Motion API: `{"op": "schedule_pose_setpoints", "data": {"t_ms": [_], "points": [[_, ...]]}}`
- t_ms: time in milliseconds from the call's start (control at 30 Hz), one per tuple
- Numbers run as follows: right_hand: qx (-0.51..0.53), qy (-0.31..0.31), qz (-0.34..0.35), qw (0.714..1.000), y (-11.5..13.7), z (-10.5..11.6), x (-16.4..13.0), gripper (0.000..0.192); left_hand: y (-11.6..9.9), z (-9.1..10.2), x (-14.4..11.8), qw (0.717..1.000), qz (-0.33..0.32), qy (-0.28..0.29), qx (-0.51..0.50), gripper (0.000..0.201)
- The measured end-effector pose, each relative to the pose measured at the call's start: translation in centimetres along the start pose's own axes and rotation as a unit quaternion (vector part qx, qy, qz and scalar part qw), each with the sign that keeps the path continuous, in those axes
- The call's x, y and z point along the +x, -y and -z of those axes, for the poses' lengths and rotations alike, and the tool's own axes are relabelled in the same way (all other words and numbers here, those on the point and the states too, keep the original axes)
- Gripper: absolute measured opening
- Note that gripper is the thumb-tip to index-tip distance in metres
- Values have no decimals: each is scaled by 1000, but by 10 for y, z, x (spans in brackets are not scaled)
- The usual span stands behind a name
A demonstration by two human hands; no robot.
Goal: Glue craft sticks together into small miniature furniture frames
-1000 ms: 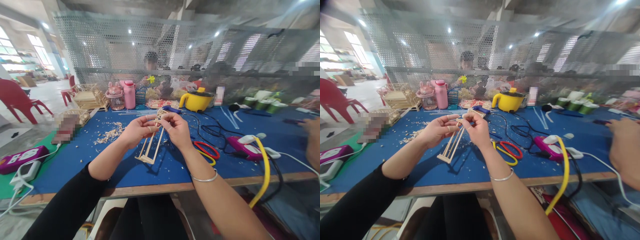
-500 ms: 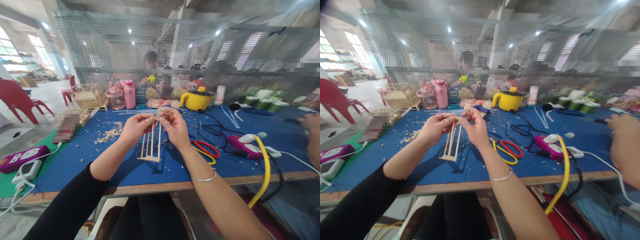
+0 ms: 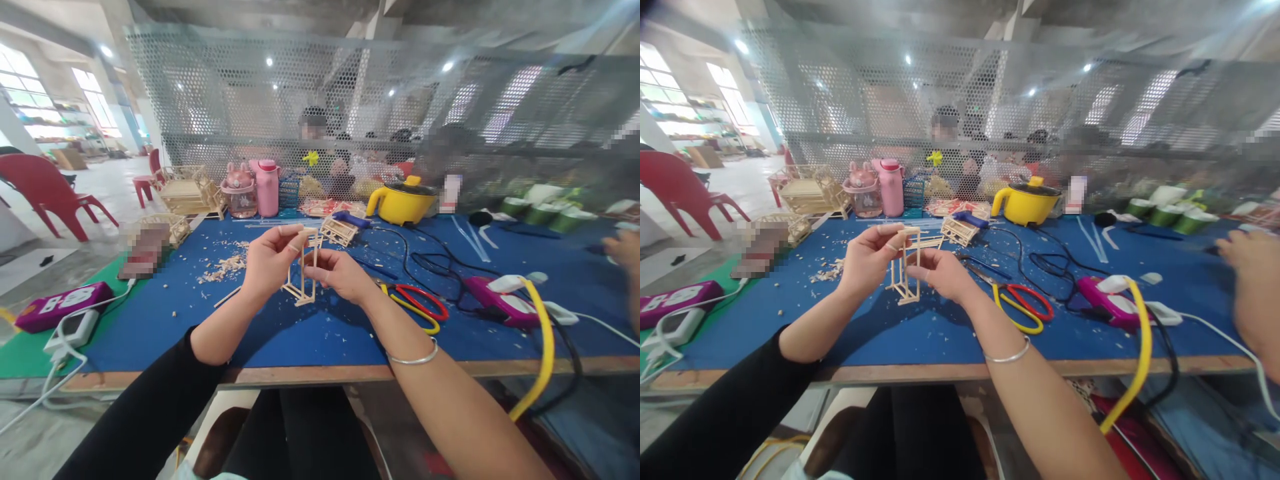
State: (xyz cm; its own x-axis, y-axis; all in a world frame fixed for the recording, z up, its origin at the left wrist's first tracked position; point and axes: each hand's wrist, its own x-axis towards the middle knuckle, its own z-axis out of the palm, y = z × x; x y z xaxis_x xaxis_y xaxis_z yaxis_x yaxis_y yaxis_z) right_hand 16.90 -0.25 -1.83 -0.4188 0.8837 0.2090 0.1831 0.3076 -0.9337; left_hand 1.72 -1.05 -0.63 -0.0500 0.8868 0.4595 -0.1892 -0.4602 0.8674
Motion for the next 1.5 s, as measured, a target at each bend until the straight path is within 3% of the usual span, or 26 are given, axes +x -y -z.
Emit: {"op": "schedule_pose_setpoints", "data": {"t_ms": [233,367,500,733,1000,1133,1233,1300,1400,1500], "points": [[-115,-3,38,993,-11,-1,3,18,6,17,-14,996,28,84,14,24],[-132,61,16,989,-12,-5,2,18,8,25,-17,993,37,110,19,26],[-126,108,10,986,-12,-5,2,21,10,24,-19,995,34,92,25,28],[-139,66,-1,988,-16,-6,5,20,10,23,-19,990,47,135,17,63],[-130,74,57,987,-17,-8,5,22,22,23,-12,996,56,67,24,45],[-122,-19,70,990,-11,3,3,36,18,26,-7,999,39,3,32,34],[-89,-125,139,978,-5,10,-2,40,14,31,-8,993,-24,-19,116,24],[-85,-207,208,952,0,11,-7,37,12,34,-12,970,-114,-30,214,19],[-158,-280,303,897,12,3,-17,29,7,35,-19,888,-287,-12,358,15],[-287,-217,323,875,30,-9,-29,20,4,34,-25,809,-425,15,405,22]]}}
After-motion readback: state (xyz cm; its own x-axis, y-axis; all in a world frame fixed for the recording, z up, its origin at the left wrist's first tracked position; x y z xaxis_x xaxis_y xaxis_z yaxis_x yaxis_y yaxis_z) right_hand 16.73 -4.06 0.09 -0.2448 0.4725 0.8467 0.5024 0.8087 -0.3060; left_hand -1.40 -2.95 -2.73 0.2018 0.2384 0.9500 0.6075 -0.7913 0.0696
